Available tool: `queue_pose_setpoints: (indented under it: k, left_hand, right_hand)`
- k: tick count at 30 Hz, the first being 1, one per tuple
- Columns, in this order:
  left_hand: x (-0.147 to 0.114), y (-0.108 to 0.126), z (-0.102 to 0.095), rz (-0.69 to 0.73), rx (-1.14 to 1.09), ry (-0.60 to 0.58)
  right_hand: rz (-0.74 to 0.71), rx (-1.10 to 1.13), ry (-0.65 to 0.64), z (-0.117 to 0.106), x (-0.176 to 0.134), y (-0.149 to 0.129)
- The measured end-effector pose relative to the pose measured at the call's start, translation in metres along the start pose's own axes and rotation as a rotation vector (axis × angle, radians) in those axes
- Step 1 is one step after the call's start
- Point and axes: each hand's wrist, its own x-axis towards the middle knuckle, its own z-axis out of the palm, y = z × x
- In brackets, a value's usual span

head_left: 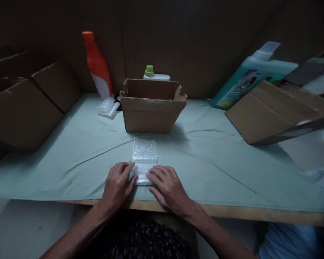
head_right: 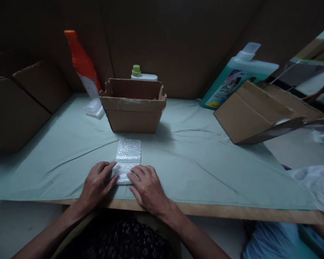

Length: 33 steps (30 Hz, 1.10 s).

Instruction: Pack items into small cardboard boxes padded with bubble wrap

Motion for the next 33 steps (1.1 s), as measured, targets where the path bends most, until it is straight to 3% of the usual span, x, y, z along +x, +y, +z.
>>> queue_pose_setpoints:
  k: [4,7,12,15,18,22,24,26,28,30,33]
  left_hand:
    - [-0.006,0.003,-0.01,0.125,-0.141,-0.009]
    - [-0.007,0.002,-0.011,0.1,-0.23,-0.048]
    - [0.016,-0.005,0.003,-0.001,-0.098,-0.062]
    - [0.034,-0.009,0.007,-0.078,-0.049,-0.069]
    - [0.039,-0.007,0.0,-0.284,-0.283,-0.022]
    - [0.025,0.011,-0.012,-0.774,-0.936,0.008]
    - [0.018,0.025,-0.012,-0.885,-1.241,-0.034]
    - [0.015,0.038,-0.009,-0.877,-1.433,-0.072]
    - [0.016,0.047,-0.007,-0.861,-1.477,-0.067]
    - [0.018,0.053,-0.007,-0.856,-1.39,-0.073]
    - [0.017,0.057,-0.008,-0.706,-1.193,-0.208]
  right_hand:
    - [0.066,0.123,-0.02,0.005,0.008,0.003]
    - [0.103,0.229,-0.03,0.003,0.01,0.004]
    - [0.079,-0.021,0.117,0.0,0.006,0.002]
    - [0.048,-0.106,0.041,0.004,0.008,0.004]
    - [0.098,-0.055,0.045,0.008,0.013,0.011]
    - [0.325,0.241,0.185,0.003,0.018,0.012]
    - [0.417,0.413,0.145,-0.002,0.018,0.005]
    - [0.42,0.515,0.075,-0.006,0.017,-0.001]
    - [0.39,0.502,0.079,-0.011,0.014,-0.002]
    - [0.392,0.471,0.143,-0.016,0.01,0.001]
    - [0.379,0.614,0.12,-0.024,0.006,0.007]
